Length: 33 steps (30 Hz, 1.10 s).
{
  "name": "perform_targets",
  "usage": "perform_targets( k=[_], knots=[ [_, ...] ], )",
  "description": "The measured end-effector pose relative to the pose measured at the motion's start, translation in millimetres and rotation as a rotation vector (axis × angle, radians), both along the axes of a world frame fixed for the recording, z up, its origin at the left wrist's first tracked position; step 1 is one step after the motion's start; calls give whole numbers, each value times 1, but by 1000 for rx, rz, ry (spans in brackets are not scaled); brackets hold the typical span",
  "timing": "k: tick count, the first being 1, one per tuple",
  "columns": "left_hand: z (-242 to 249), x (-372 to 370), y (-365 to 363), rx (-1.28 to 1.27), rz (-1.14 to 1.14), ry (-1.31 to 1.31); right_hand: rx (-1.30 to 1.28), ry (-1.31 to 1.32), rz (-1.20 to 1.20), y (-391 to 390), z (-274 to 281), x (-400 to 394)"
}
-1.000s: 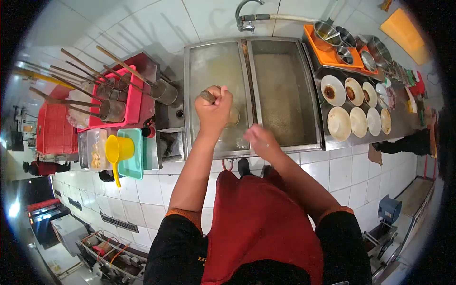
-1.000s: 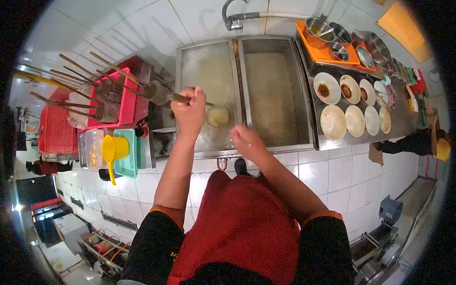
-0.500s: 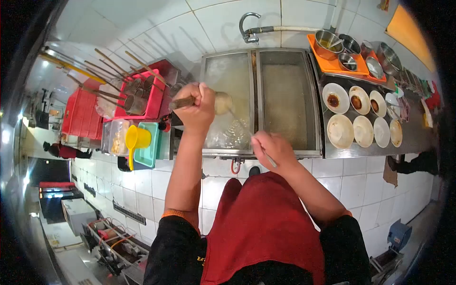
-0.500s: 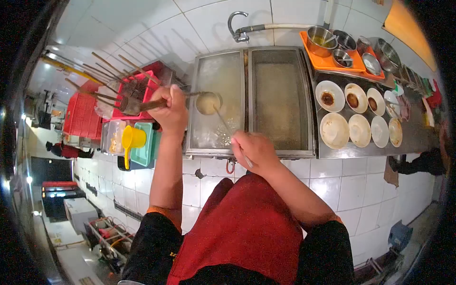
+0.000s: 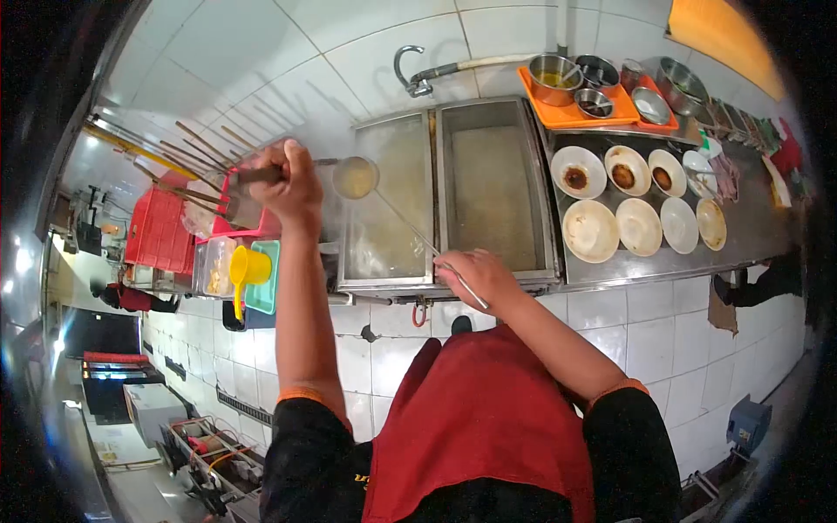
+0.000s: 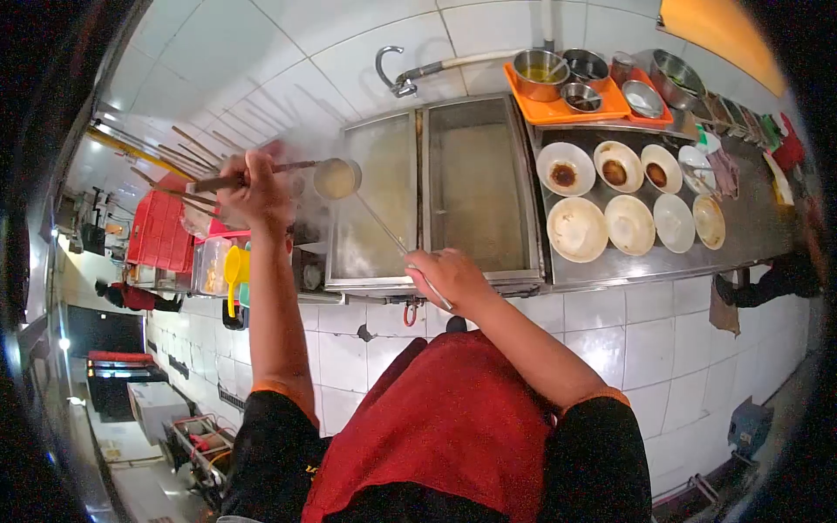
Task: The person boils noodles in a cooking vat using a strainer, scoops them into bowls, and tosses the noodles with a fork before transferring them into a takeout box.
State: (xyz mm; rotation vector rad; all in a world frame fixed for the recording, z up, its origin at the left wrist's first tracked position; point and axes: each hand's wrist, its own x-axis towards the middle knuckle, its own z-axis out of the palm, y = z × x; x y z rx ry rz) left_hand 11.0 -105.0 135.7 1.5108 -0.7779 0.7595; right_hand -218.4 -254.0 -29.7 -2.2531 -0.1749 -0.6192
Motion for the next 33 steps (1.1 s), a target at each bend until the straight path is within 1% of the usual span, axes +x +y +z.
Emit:
perform_targets(
  k=[2,4,6,7,8,9,10,11,12,14,16,18,19,20,21,22,23,24,25,26,28,30,32,33],
  knots=[
    [-2,16,-5,-80,-29,93,11,11,31,-11,2,-16],
    [6,19,-6,-77,-11,29,56,5,6,-24,-2,-37],
    [17,11,-1,-195,-117,70,101,-5,-17,-35,-5,-61],
    [31,-4,-2,-146,-4,15,208,68,-90,-37,-6,-74],
    [43,-16,0,-143,5,14,313,145,-159,-37,-8,-85],
    [55,-27,0,-168,8,-20,315,146,-153,-37,-11,-94],
    [60,-32,-1,-193,6,-55,381,187,-172,-37,-15,-101],
    [62,-24,8,-269,-178,-52,446,226,-194,-37,-17,-107],
    [66,-27,9,-270,-181,-54,446,222,-195,-36,-19,-110],
    [75,-38,16,-244,-108,-97,540,162,-221,-30,-25,-114],
    [64,-21,17,-207,-72,-85,564,181,-204,-26,-26,-117],
    [56,-7,19,-78,173,25,575,197,-172,-24,-29,-119],
    [57,-23,12,-227,88,57,515,234,-172,-24,-33,-120],
    [58,-22,5,-235,80,42,460,268,-183,-24,-36,-117],
    [52,-21,3,-234,19,47,504,261,-167,-24,-33,-118],
    [41,-20,10,-237,-24,62,494,270,-156,-23,-32,-118],
    [26,-2,17,-267,11,213,537,283,-154,-20,-30,-117],
    [5,16,24,-220,75,169,574,291,-145,-20,-27,-112],
    [-5,29,25,-177,128,112,500,304,-114,-20,-30,-108],
    [-7,21,23,-191,128,58,430,306,-97,-18,-33,-105],
    [-11,8,15,-215,141,11,423,319,-39,-10,-30,-95],
    [-16,-3,21,2,321,26,592,328,-42,3,-34,-85],
    [-22,-13,22,25,322,-68,350,303,26,8,-34,-76],
    [-33,-11,21,-28,275,9,417,344,75,14,-34,-69]
  ],
)
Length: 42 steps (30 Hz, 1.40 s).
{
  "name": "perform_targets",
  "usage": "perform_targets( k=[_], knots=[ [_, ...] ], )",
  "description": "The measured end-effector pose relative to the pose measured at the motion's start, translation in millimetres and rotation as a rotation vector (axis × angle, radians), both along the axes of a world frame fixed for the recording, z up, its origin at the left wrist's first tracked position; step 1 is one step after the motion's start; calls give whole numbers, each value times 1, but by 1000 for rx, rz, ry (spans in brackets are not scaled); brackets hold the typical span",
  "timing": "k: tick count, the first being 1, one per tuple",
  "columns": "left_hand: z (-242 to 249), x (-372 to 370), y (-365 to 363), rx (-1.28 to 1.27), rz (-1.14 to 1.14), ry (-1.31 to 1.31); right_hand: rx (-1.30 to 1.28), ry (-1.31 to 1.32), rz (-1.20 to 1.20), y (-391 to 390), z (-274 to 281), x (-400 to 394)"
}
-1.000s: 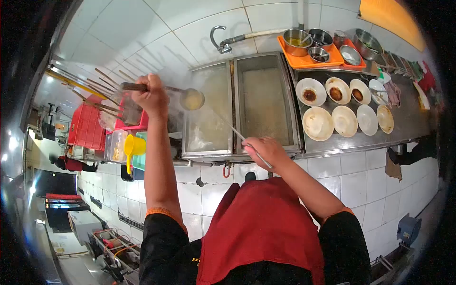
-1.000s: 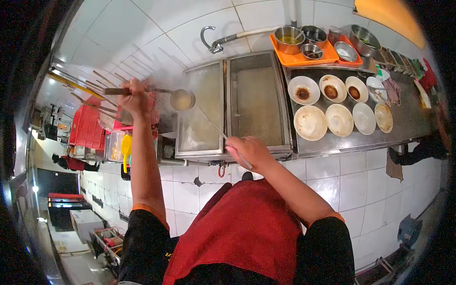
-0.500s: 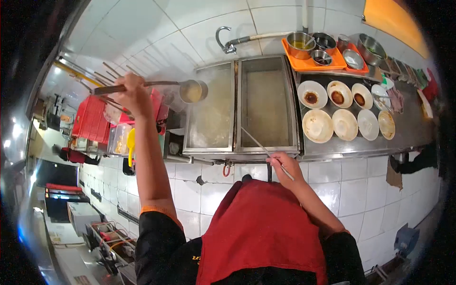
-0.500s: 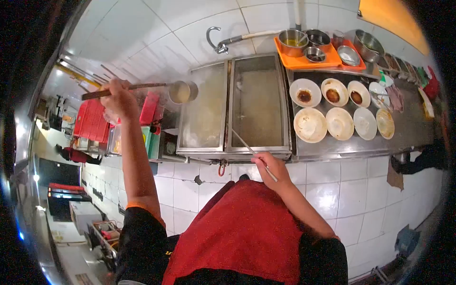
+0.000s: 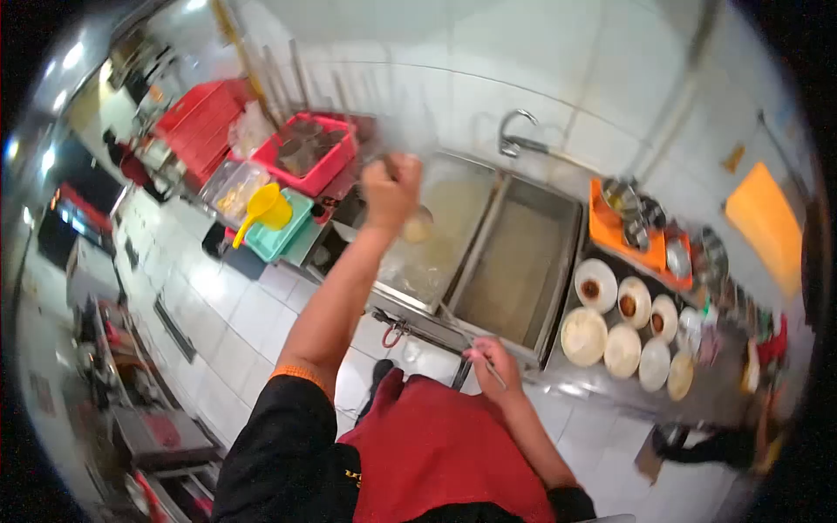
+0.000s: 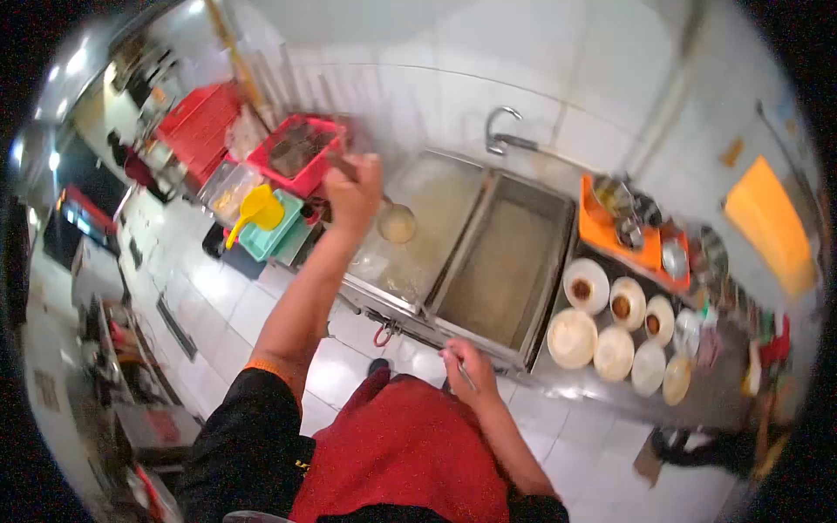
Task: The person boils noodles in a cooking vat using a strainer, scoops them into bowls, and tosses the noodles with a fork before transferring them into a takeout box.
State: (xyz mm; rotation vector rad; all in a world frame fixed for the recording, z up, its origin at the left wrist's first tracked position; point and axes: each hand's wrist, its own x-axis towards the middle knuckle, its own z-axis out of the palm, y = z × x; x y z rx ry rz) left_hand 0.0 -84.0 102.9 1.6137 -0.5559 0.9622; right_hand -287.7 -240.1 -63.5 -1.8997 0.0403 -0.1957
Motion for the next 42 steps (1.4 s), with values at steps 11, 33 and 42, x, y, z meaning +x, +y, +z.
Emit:
perform_targets(
  k=[11,33,42],
  knots=[
    [-38,-30,52,44,-418,-24,-530,-155,565,134,18,145],
    [-6,33,171,-203,-1158,-249,-453,24,373,293,-89,306],
    [-22,14,151,11,-1268,-459,1030,406,-173,208,78,229]
  ],
)
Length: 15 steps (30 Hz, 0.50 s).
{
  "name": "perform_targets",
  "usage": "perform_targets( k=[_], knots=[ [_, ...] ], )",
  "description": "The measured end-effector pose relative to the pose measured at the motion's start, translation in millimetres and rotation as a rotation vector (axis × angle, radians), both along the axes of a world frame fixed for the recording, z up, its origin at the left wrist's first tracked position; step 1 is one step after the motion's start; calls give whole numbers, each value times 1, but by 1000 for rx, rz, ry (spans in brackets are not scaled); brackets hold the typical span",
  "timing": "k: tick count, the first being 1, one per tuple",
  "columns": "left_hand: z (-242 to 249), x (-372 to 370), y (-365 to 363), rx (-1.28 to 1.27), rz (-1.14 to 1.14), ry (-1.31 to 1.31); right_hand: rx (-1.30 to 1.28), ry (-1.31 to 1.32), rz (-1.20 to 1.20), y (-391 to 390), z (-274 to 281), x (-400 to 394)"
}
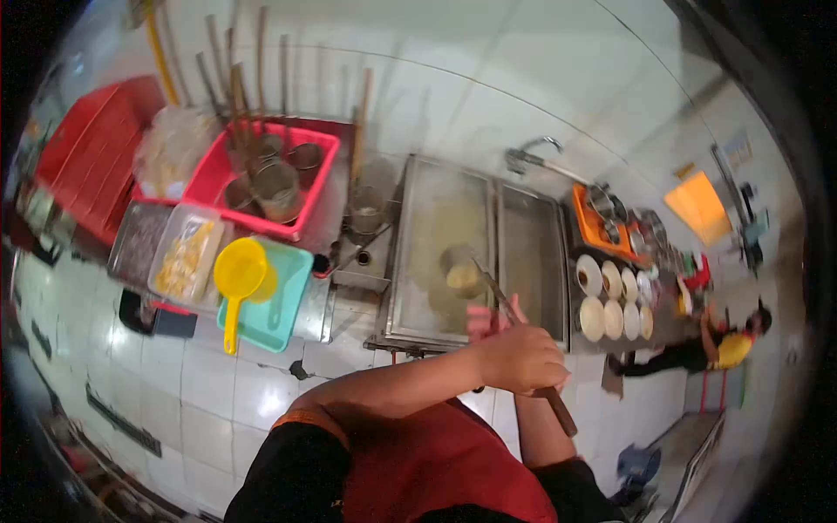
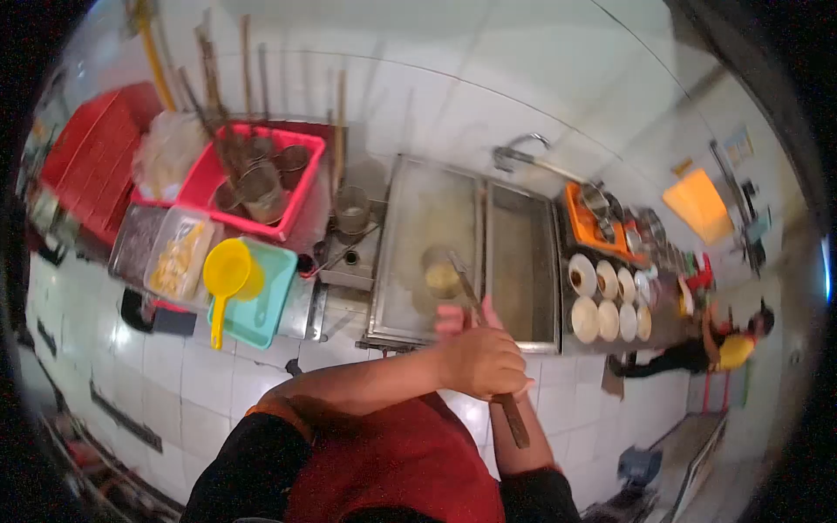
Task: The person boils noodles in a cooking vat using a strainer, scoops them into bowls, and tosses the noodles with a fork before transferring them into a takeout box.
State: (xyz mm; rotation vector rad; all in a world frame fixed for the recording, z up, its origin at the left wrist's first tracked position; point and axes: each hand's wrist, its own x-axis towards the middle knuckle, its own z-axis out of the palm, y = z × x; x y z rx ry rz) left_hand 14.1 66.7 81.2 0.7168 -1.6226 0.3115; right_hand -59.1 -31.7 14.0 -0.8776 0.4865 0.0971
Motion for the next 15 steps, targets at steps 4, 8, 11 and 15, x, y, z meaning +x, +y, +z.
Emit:
perform_targets(
  k=[4,8,11,15],
  knots=[
    [-19,-6,-7,143,-54,-165,64,154,0,-36,26,23],
    [-14,-1,20,556,24,-156,-207,78,17,-48,33,28],
    [-58,0,62,787,349,135,-299,81,33,-66,64,17],
    [-199,2,150,1444,382,531,-234,-159,118,-100,97,-6]
  ],
)
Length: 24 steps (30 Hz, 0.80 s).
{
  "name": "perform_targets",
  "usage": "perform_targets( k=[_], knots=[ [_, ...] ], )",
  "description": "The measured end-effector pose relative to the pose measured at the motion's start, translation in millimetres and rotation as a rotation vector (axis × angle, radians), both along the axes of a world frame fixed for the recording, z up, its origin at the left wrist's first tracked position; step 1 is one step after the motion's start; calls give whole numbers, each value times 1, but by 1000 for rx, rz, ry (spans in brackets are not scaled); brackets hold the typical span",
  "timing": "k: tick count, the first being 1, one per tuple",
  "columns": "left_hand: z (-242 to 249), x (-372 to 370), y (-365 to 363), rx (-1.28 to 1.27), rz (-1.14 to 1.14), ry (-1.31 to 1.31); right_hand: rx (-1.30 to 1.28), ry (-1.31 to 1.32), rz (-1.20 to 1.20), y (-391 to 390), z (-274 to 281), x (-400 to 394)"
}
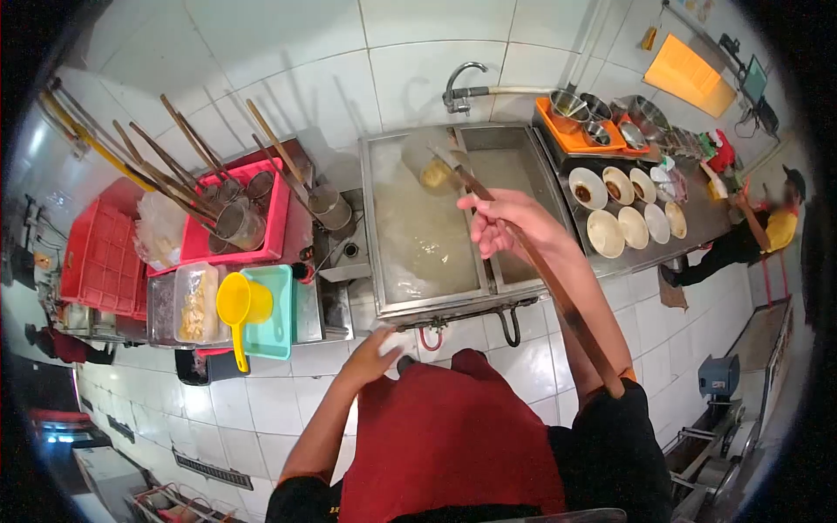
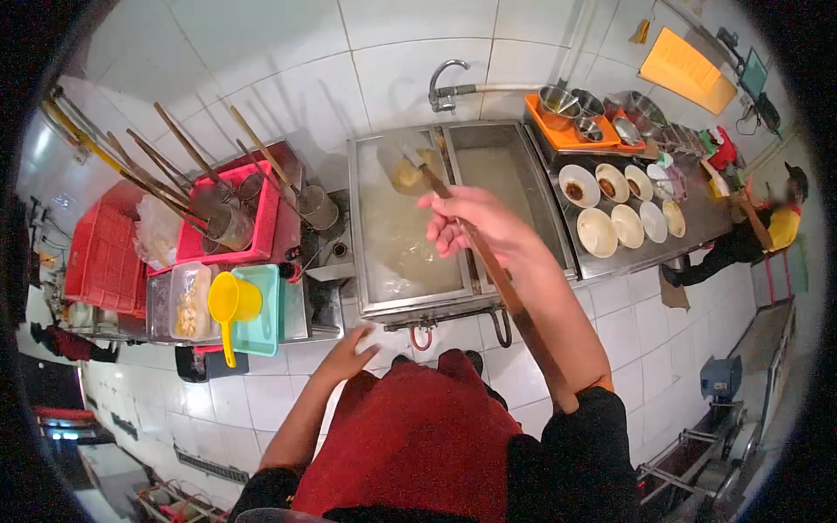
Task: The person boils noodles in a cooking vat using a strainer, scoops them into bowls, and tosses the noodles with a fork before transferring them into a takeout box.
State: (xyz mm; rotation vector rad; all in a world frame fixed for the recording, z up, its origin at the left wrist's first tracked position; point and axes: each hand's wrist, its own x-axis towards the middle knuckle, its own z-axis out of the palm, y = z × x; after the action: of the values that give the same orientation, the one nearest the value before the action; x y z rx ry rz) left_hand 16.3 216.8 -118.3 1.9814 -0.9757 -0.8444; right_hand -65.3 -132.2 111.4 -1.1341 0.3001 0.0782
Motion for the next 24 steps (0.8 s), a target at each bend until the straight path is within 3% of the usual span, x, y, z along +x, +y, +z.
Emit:
perform_targets(
  k=[2,3,4,5,6,7,9,11,16,20,22,24],
  knots=[
    [-91,-9,64,658,118,108,-9,-33,57,-7,-5,-14],
    [-125,-26,100,605,156,38,-2,-26,-18,-1,-16,-19],
    [-218,-34,160,570,61,-34,3,-22,-105,5,-31,-24],
    [-227,-73,186,659,260,-209,53,-26,-119,11,-67,-24],
    [-223,-104,198,764,446,-89,110,-31,-141,17,-109,-22],
    [-228,-125,214,785,488,-53,79,-6,-160,24,-139,-23],
    [-241,-163,236,768,442,17,55,7,-202,13,-163,-27],
    [-240,-193,234,758,410,75,16,129,22,-6,-167,-32],
    [-228,-225,202,690,356,138,110,122,97,-29,-108,-51],
    [-214,-210,164,576,325,123,78,-145,194,-37,-39,-60],
    [-200,-196,138,501,420,151,50,-210,256,-39,-34,-57],
    [-185,-189,111,404,693,239,95,-248,175,-31,-54,-45]
  ],
)
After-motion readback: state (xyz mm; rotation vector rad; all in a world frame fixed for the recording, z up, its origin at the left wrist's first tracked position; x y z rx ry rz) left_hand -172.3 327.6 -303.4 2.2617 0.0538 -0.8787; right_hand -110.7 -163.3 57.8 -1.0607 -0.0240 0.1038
